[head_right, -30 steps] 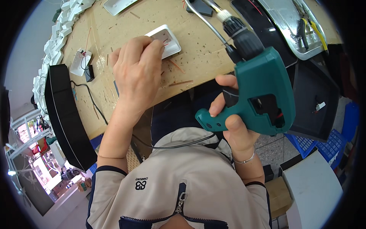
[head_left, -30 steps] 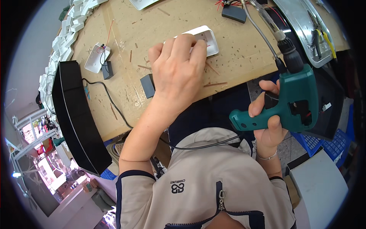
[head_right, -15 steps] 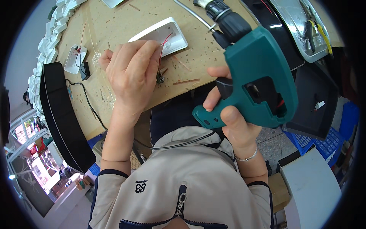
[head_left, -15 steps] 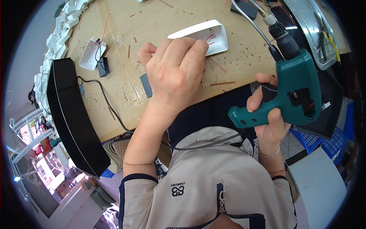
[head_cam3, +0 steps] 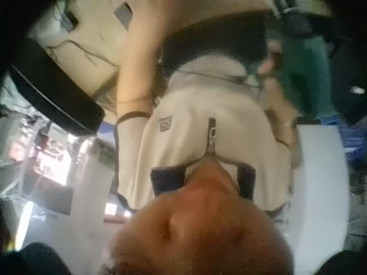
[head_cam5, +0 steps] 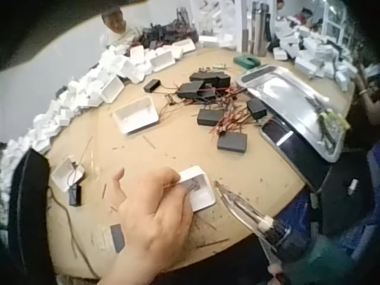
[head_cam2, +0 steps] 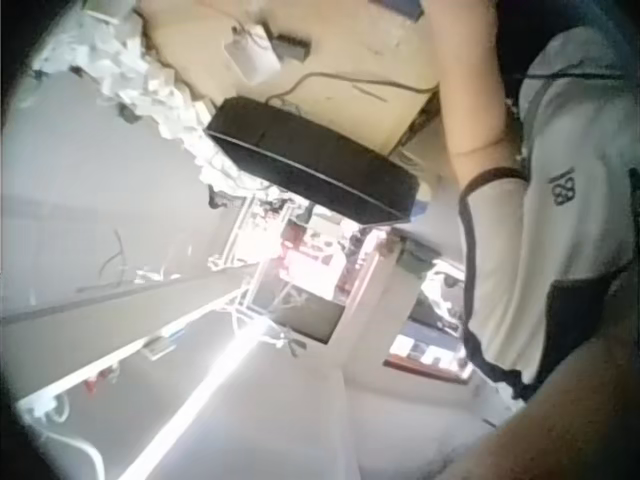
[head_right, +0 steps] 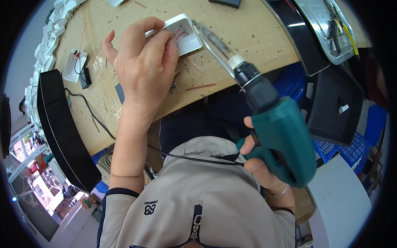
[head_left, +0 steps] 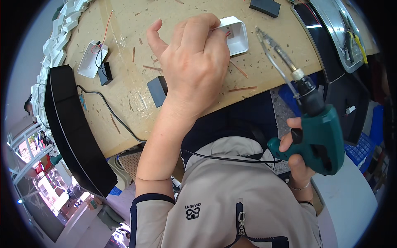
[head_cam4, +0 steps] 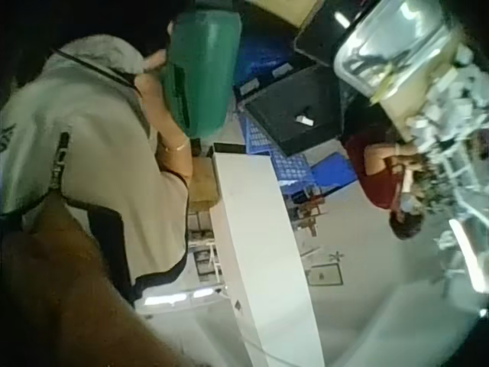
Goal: Soldering wires and small electronic components inside plastic boxes using a handheld soldering gun at a manual workstation.
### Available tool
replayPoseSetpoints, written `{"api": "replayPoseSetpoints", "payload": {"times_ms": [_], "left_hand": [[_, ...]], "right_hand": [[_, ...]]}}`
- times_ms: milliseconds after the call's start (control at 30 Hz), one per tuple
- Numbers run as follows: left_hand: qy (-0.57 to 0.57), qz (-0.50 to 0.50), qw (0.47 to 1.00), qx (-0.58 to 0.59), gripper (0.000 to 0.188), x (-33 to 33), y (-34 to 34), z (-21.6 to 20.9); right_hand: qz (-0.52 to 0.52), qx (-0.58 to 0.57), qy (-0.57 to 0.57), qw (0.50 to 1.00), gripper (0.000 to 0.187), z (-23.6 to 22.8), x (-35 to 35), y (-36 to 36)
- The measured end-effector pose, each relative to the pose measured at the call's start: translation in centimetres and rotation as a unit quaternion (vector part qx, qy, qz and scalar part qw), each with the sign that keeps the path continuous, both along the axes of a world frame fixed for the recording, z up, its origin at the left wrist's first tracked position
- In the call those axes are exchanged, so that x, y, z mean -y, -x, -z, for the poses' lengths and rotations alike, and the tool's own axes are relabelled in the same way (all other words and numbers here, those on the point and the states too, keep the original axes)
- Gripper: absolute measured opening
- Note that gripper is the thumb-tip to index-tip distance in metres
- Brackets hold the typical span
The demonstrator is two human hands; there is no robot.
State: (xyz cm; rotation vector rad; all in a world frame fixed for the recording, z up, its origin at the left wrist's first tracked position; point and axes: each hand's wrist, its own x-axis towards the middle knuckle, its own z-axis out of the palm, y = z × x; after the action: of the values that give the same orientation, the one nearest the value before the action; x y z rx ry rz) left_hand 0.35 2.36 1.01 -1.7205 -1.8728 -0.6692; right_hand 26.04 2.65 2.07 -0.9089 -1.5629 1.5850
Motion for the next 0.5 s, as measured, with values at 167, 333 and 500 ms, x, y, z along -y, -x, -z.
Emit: {"api": "replayPoseSetpoints", "payload": {"times_ms": [167, 333, 500], "left_hand": [[0.016, -0.016, 1.000, -0.009, 0.005, -0.1, -0.1, 0.0], [0.017, -0.024, 1.000, -0.009, 0.005, -0.2, -0.2, 0.2], [0.005, -0.028, 0.999, -0.021, 0.005, -0.2, -0.2, 0.5]], "right_hand": [[-0.084, 0.054, 0.002, 0.995, 0.063, 0.1, 0.1, -0.4], [-0.093, 0.059, 0.024, 0.994, 0.064, 0.3, 0.1, 0.0], [-0.092, 0.049, 0.019, 0.994, 0.063, 0.4, -0.6, 0.7]]}}
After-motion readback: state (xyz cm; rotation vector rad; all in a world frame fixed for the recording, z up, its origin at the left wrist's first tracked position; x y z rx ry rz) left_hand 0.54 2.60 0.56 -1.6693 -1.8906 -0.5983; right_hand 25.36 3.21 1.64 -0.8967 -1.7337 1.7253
